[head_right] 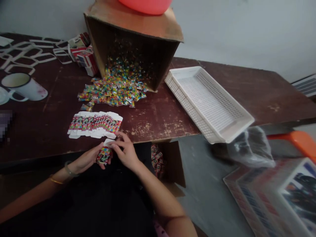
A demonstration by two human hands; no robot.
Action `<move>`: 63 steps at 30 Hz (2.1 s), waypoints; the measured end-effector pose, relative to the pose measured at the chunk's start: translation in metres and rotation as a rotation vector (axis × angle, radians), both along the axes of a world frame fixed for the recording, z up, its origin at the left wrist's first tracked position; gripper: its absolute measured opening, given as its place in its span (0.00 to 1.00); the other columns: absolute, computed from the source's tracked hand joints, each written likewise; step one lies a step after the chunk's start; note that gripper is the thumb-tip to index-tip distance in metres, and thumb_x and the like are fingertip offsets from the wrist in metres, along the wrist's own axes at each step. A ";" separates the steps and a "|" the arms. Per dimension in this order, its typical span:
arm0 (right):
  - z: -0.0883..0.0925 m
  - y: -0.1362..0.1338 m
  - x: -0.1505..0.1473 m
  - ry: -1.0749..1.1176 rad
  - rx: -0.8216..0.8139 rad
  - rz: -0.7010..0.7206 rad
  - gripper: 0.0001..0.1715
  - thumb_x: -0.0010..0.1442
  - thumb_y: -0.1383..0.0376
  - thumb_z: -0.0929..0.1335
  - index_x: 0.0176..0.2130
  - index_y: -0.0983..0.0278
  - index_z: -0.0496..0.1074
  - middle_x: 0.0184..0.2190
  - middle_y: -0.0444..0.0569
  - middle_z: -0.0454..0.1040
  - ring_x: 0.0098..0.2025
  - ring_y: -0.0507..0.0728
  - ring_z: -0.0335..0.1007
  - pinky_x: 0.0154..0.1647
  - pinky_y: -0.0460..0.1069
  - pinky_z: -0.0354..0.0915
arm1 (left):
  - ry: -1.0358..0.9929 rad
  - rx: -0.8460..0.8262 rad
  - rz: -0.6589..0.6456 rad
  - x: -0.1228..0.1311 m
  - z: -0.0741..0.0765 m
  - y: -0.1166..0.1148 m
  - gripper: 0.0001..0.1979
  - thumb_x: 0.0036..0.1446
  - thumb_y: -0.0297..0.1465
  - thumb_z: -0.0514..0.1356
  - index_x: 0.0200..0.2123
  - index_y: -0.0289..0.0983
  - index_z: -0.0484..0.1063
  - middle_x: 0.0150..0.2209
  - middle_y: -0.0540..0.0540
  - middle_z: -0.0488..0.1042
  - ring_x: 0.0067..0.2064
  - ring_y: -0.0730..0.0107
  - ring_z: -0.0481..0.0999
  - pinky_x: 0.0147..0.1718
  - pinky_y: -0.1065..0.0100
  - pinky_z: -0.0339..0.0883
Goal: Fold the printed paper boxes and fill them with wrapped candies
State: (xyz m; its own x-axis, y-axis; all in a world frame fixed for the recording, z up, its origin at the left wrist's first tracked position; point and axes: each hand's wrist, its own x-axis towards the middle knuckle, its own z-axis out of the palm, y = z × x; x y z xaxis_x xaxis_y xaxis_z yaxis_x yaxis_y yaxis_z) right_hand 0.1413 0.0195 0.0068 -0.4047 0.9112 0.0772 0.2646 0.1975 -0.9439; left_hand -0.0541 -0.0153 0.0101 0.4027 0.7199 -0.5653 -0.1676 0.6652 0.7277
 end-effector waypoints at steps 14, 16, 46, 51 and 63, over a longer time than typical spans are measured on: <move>0.016 0.006 -0.006 0.195 -0.210 0.099 0.13 0.62 0.57 0.68 0.40 0.60 0.81 0.40 0.49 0.78 0.44 0.55 0.74 0.49 0.52 0.68 | 0.153 0.166 0.025 0.003 0.001 0.009 0.20 0.59 0.41 0.56 0.48 0.36 0.76 0.43 0.39 0.76 0.44 0.54 0.72 0.28 0.66 0.73; 0.016 0.014 -0.004 0.229 -0.304 0.074 0.12 0.58 0.57 0.71 0.37 0.60 0.81 0.39 0.49 0.79 0.43 0.56 0.75 0.48 0.52 0.68 | 0.008 0.132 0.014 0.002 0.003 0.005 0.21 0.61 0.40 0.56 0.54 0.38 0.71 0.45 0.39 0.75 0.46 0.54 0.73 0.31 0.64 0.73; -0.004 -0.032 -0.011 -0.137 0.199 -0.031 0.19 0.63 0.66 0.67 0.54 0.54 0.72 0.47 0.47 0.78 0.53 0.57 0.69 0.64 0.61 0.49 | -0.066 -0.031 0.056 0.015 -0.008 -0.006 0.31 0.59 0.55 0.53 0.42 0.32 0.76 0.29 0.44 0.73 0.31 0.64 0.70 0.23 0.67 0.71; 0.015 -0.024 0.054 -0.026 -0.023 -0.291 0.15 0.65 0.61 0.65 0.50 0.59 0.75 0.44 0.50 0.78 0.47 0.58 0.72 0.53 0.55 0.64 | -0.219 0.012 -0.061 0.020 -0.001 0.000 0.27 0.61 0.52 0.52 0.55 0.43 0.70 0.55 0.38 0.71 0.53 0.51 0.69 0.40 0.56 0.74; -0.032 0.047 -0.008 -0.521 0.420 0.328 0.46 0.55 0.48 0.72 0.65 0.63 0.59 0.64 0.59 0.60 0.68 0.67 0.50 0.66 0.66 0.48 | -0.071 0.014 0.400 -0.034 -0.010 0.022 0.21 0.61 0.36 0.60 0.56 0.38 0.64 0.33 0.46 0.76 0.28 0.70 0.75 0.24 0.73 0.65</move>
